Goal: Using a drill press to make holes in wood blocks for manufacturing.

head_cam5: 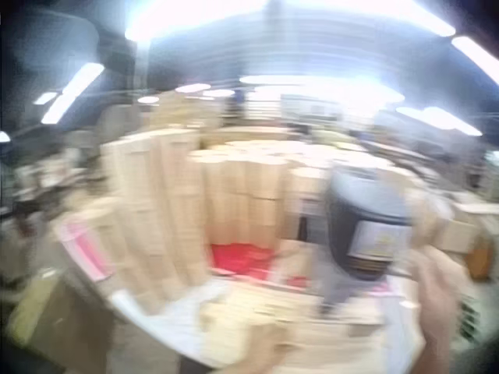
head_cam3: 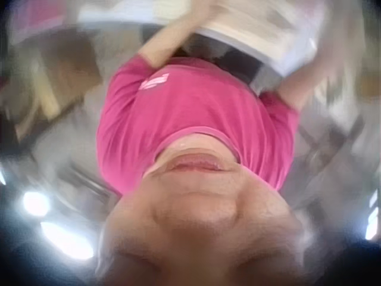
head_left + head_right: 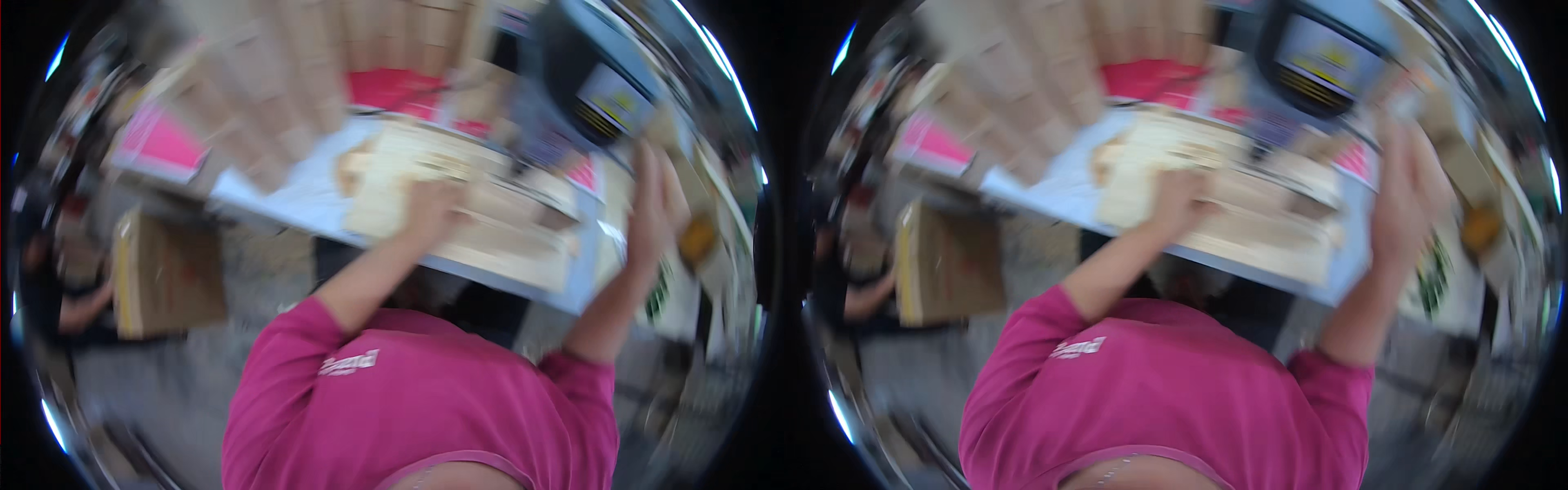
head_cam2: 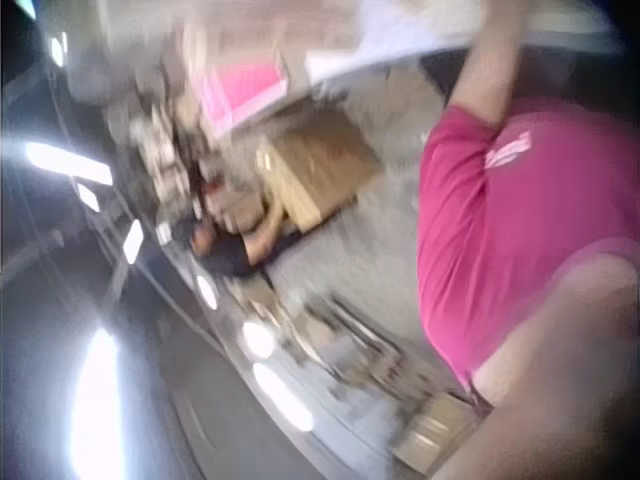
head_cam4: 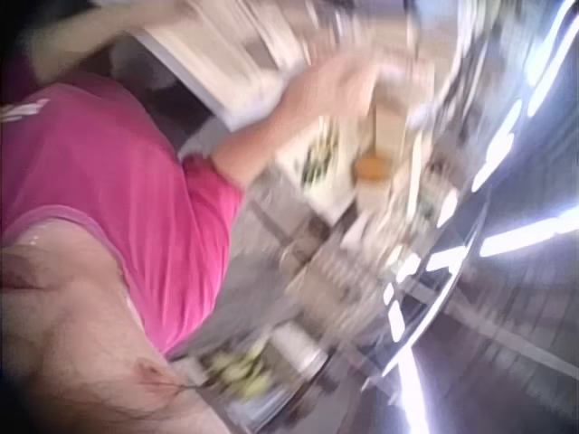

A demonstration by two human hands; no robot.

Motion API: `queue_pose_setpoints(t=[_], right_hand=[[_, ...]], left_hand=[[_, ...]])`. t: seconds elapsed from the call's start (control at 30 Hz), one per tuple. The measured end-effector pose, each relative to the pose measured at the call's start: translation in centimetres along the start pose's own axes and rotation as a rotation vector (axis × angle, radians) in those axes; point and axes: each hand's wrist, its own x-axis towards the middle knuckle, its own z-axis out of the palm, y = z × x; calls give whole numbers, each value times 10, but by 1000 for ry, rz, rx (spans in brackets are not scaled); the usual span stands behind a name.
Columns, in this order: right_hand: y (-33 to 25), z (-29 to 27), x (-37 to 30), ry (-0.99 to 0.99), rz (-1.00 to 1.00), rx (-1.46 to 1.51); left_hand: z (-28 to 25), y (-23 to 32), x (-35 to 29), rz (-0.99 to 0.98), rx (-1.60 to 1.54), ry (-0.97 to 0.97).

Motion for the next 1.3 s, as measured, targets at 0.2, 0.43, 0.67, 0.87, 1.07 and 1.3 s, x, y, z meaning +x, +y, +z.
queue_pose_setpoints(t=[0.2,0.43,0.67,0.87,1.07,1.3], right_hand=[[12,-13,-72,75,204,-117],[66,52,-113,89,-2,232],[71,33,-94,60,-155,148],[58,-12,44,112,-216,-321],[114,15,107,5,-65,-115],[139,-17,-17,-582,417,93]], left_hand=[[16,14,3,122,-64,68],[-2,10,-3,55,2,27],[-4,6,0,60,-13,47],[-7,9,-4,58,-17,42],[-4,7,0,72,-35,22],[-4,7,14,-49,-259,-77]])
